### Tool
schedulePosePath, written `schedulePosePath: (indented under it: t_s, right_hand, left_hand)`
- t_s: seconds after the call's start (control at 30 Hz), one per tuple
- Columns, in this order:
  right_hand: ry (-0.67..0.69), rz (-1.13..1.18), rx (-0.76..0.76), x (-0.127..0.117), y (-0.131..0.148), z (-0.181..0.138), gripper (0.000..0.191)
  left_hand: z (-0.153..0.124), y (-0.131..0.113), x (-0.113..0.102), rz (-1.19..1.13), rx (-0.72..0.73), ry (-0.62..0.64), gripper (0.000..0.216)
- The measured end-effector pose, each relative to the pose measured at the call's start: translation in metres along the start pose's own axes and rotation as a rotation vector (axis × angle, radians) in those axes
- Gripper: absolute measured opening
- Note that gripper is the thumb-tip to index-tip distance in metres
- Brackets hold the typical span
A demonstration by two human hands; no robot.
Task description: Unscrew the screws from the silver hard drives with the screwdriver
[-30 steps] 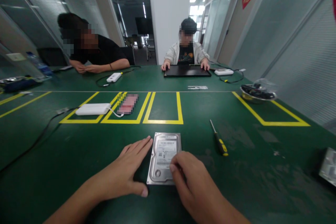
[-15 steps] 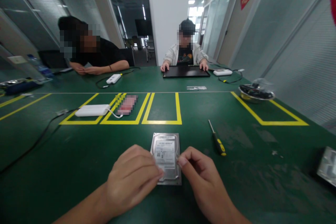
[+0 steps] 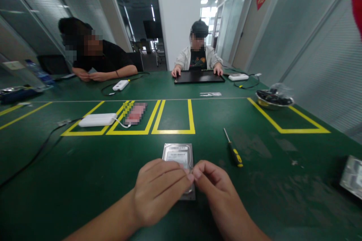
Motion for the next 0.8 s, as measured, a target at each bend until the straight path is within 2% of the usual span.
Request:
schedulePosePath:
  t_s: [0.23, 0.43, 0.6, 0.8]
  right_hand:
    - [0.026, -0.077, -0.050, 0.001, 0.004, 0.000, 0.032]
    - [0.009, -0.147, -0.072, 0.000, 0.007, -0.001, 0.034]
    - [0.018, -0.214, -0.102, 0.002, 0.011, 0.000, 0.035]
    - [0.037, -0.288, -0.148, 0.008, 0.021, -0.001, 0.036]
  left_hand:
    - [-0.008, 0.010, 0.006, -0.112, -0.140, -0.037, 0.012]
    - [-0.010, 0.011, 0.007, -0.088, -0.190, -0.058, 0.010]
    - [-0.010, 0.011, 0.008, -0.050, -0.198, -0.058, 0.008]
    - [-0.017, 0.009, 0.013, -0.032, -0.139, -0.015, 0.009]
Point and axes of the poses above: each hand's wrist, its own z-axis towards the middle knuckle, its own x-axis out of the palm, y = z × x, the point moved 10 cm from there along z, towards the middle knuckle, and after that the axes turned 3 degrees about x, right-handed, at the moved point
